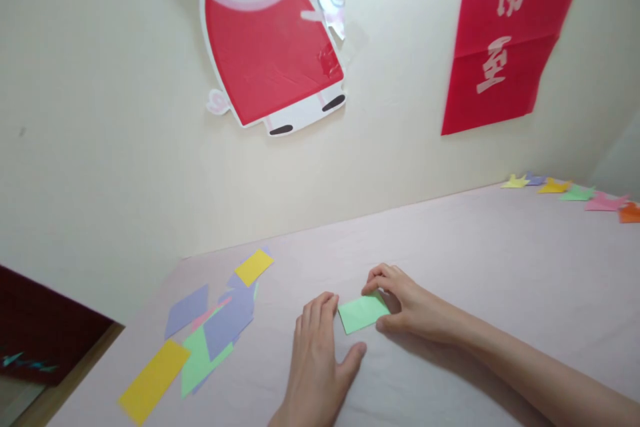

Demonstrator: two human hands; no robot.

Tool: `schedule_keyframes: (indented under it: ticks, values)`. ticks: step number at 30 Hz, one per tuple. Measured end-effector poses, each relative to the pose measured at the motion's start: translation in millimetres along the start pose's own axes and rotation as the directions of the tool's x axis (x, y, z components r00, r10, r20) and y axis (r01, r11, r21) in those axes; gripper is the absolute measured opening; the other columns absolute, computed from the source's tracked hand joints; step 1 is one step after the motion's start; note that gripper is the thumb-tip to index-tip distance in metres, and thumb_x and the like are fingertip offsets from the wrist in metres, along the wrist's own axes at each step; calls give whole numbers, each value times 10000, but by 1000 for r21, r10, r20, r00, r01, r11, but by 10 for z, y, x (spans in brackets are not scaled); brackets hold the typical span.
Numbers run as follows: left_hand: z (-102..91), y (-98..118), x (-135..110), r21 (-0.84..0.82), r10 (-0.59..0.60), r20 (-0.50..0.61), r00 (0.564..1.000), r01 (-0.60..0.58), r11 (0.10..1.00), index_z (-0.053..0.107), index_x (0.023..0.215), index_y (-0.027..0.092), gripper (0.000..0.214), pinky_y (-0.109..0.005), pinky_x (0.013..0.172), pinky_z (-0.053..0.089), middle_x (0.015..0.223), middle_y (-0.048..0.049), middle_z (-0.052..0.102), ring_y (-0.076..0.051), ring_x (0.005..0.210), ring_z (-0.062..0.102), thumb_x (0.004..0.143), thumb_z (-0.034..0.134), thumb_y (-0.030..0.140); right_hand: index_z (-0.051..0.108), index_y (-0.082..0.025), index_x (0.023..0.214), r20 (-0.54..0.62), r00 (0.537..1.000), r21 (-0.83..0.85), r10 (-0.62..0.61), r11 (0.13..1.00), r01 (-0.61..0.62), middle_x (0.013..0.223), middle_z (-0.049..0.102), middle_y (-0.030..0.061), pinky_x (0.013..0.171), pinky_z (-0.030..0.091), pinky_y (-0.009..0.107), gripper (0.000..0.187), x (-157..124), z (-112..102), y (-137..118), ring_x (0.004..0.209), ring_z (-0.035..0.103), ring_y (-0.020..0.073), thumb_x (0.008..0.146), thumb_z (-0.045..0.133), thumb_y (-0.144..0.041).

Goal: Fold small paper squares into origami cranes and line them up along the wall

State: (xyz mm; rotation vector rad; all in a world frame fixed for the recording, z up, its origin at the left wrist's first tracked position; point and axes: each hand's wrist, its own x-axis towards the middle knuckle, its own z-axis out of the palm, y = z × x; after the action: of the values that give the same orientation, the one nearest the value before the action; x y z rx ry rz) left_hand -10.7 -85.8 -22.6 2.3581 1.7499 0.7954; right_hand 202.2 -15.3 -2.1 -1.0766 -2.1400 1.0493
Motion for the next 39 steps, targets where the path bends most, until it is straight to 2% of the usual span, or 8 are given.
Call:
schedule_keyframes:
  ticks: [10, 16, 19, 22, 25, 28, 33, 39]
  values:
    - [31, 88, 177, -263, -31, 61, 998, 46, 964, 558, 966, 222, 289, -468, 971, 372, 1233, -86, 554, -287, 1179, 463, 738, 640, 64, 584, -223, 867, 33, 998, 48, -46, 998, 45, 1098, 555, 28, 961, 383, 353, 309, -6, -9, -21, 1080, 476, 223, 632, 661, -38]
    - [-31, 96, 310, -473, -69, 95, 993, 106, 874, 632, 866, 224, 140, -462, 1021, 340, 1270, -72, 553, -290, 1222, 441, 768, 676, 134, 625, -206, 738, -21, 999, 278, -35, 960, 39, 1049, 558, 48, 940, 380, 365, 129, 64, 20, 7, 1049, 494, 235, 825, 641, -301]
    - [-60, 34, 505, -674, -8, 61, 998, 47, 737, 669, 1071, 251, 308, -430, 1062, 315, 1304, -72, 547, -286, 1253, 426, 770, 732, 267, 601, -179, 650, -136, 988, 566, 71, 825, 18, 996, 542, 56, 823, 416, 337, 332, 172, 53, 30, 938, 528, 226, 805, 667, -465]
    - [-15, -38, 695, -848, -90, 39, 995, 81, 524, 680, 877, 198, 169, -348, 964, 385, 1098, -65, 641, -247, 1081, 540, 781, 733, 327, 622, -163, 671, -177, 972, 734, 155, 679, 25, 963, 557, 50, 735, 413, 299, 356, 274, 88, 53, 843, 527, 193, 756, 725, -493]
    - [87, -95, 788, -946, -209, 176, 962, 223, 233, 604, 801, 171, 250, -252, 701, 414, 762, -5, 611, -148, 728, 540, 821, 704, 400, 647, -158, 751, -150, 975, 784, 162, 621, 18, 830, 590, 28, 693, 404, 272, 315, 326, 110, 102, 748, 511, 156, 786, 719, -463]
    - [167, -138, 781, -949, -222, 279, 934, 304, 85, 553, 802, 162, 293, -214, 618, 363, 688, 27, 553, -103, 630, 462, 821, 716, 404, 644, -189, 889, -173, 967, 794, 186, 608, 25, 795, 614, 6, 661, 404, 247, 272, 330, 106, 163, 720, 521, 138, 787, 742, -421]
    - [183, -183, 745, -937, -208, 331, 920, 347, 46, 529, 802, 159, 292, -202, 596, 352, 687, 33, 514, -94, 628, 435, 831, 712, 385, 629, -269, 1064, -207, 968, 758, 145, 648, 65, 853, 622, -6, 674, 429, 243, 315, 290, 90, 211, 774, 558, 142, 787, 761, -341]
    - [196, -184, 759, -936, -234, 336, 912, 351, 22, 571, 865, 153, 275, -207, 634, 400, 778, 5, 573, -111, 695, 496, 821, 723, 378, 727, -255, 984, -231, 972, 459, -38, 877, 143, 857, 589, 12, 747, 430, 273, 136, 247, 134, 169, 818, 539, 156, 863, 666, -259]
